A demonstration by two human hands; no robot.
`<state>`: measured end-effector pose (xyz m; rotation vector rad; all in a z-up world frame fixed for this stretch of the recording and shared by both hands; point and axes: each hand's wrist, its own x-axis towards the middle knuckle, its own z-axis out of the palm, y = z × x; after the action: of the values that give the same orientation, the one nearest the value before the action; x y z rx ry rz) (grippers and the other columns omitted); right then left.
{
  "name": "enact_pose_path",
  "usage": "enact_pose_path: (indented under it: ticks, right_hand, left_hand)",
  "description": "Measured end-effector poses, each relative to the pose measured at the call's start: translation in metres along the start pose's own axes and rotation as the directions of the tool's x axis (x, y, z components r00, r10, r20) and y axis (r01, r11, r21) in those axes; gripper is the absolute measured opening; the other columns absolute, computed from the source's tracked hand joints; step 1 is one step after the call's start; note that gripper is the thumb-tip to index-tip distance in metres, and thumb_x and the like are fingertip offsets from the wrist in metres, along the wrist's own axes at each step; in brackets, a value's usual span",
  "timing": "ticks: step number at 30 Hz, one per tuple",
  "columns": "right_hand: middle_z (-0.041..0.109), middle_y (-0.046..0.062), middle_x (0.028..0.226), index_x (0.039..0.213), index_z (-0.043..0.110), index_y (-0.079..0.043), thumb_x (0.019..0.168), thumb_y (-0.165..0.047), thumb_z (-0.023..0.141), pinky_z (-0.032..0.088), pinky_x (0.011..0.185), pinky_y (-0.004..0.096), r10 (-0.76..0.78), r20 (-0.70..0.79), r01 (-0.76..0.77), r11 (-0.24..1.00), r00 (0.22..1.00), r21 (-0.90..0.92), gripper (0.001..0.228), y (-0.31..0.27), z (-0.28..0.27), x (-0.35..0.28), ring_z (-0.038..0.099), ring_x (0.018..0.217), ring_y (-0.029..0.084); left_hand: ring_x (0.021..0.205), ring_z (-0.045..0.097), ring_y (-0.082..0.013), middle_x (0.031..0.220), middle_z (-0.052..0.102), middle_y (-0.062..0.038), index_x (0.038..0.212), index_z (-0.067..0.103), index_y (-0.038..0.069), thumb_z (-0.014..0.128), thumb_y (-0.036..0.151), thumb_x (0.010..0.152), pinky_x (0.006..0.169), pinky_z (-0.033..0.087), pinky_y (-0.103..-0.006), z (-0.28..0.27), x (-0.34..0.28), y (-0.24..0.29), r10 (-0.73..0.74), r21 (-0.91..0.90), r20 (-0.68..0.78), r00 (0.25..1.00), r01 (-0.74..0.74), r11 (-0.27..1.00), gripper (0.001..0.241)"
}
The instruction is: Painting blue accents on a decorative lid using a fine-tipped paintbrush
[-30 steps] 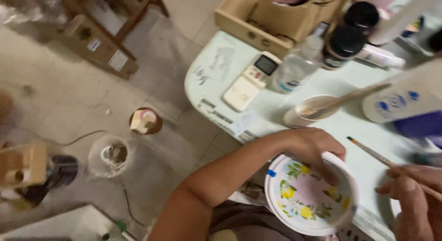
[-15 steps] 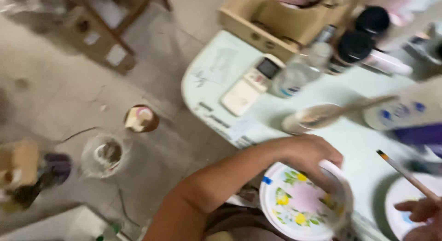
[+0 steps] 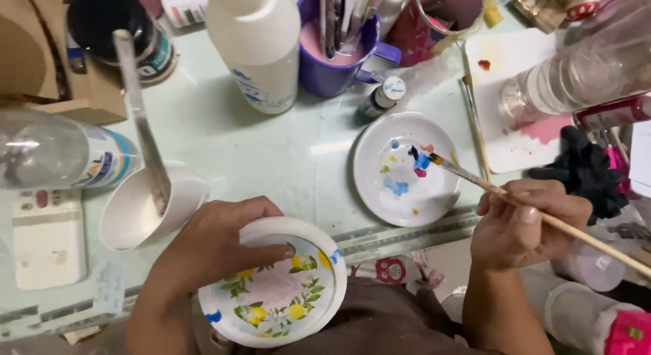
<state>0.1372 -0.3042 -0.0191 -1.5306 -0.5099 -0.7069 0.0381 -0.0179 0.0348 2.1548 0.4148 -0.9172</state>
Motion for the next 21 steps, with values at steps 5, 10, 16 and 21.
enact_pose_path:
  ticks: [5, 10, 16, 21]
  right_hand:
    - [0.039, 0.012, 0.054, 0.075, 0.044, 0.002, 0.082, -0.009, 0.042, 0.026, 0.037, 0.027, -0.161, 0.048, 0.167, 0.975, 0.986, -0.149, 0.014, 0.035, -0.016, -0.022, 0.042, 0.042, 0.02]
    - [0.043, 0.016, 0.052, 0.07, 0.037, -0.003, 0.082, -0.016, 0.046, 0.037, 0.036, 0.029, -0.242, -0.017, 0.243, 0.97, 0.97, 0.016, 0.02, 0.043, -0.028, -0.031, 0.039, 0.036, 0.018]
    - [0.044, 0.007, 0.055, 0.059, 0.042, -0.006, 0.076, -0.019, 0.048, 0.039, 0.042, 0.031, -0.089, 0.103, 0.079, 0.992, 0.991, 0.099, 0.022, 0.042, -0.052, -0.045, 0.042, 0.041, 0.022]
    - [0.037, 0.008, 0.046, 0.06, 0.037, -0.004, 0.082, -0.015, 0.044, 0.037, 0.033, 0.032, -0.275, 0.087, 0.27, 0.961, 0.958, 0.064, 0.025, 0.045, -0.036, -0.041, 0.042, 0.037, 0.017]
  left_hand:
    - [0.059, 0.061, -0.0037, 0.065, 0.073, 0.01, 0.078, 0.07, 0.027, 0.077, 0.036, 0.062, 0.058, 0.045, -0.0213, -0.002, 0.006, 0.008, -0.131, -0.057, 0.024, 0.991, 0.132, 0.99, 0.02]
    - [0.054, 0.058, -0.0015, 0.06, 0.074, 0.012, 0.077, 0.073, 0.025, 0.081, 0.036, 0.058, 0.055, 0.047, -0.0189, 0.004, 0.016, -0.002, -0.08, -0.121, -0.022, 0.997, 0.077, 0.99, 0.023]
    - [0.056, 0.064, -0.0003, 0.061, 0.076, 0.013, 0.078, 0.071, 0.026, 0.076, 0.041, 0.06, 0.056, 0.049, -0.018, 0.007, 0.021, -0.01, -0.035, -0.087, -0.001, 0.999, 0.035, 0.996, 0.024]
    - [0.051, 0.058, -0.0041, 0.062, 0.075, 0.014, 0.079, 0.07, 0.029, 0.076, 0.045, 0.059, 0.056, 0.046, -0.0199, 0.007, 0.02, -0.007, -0.07, -0.029, -0.007, 0.998, 0.069, 0.997, 0.026]
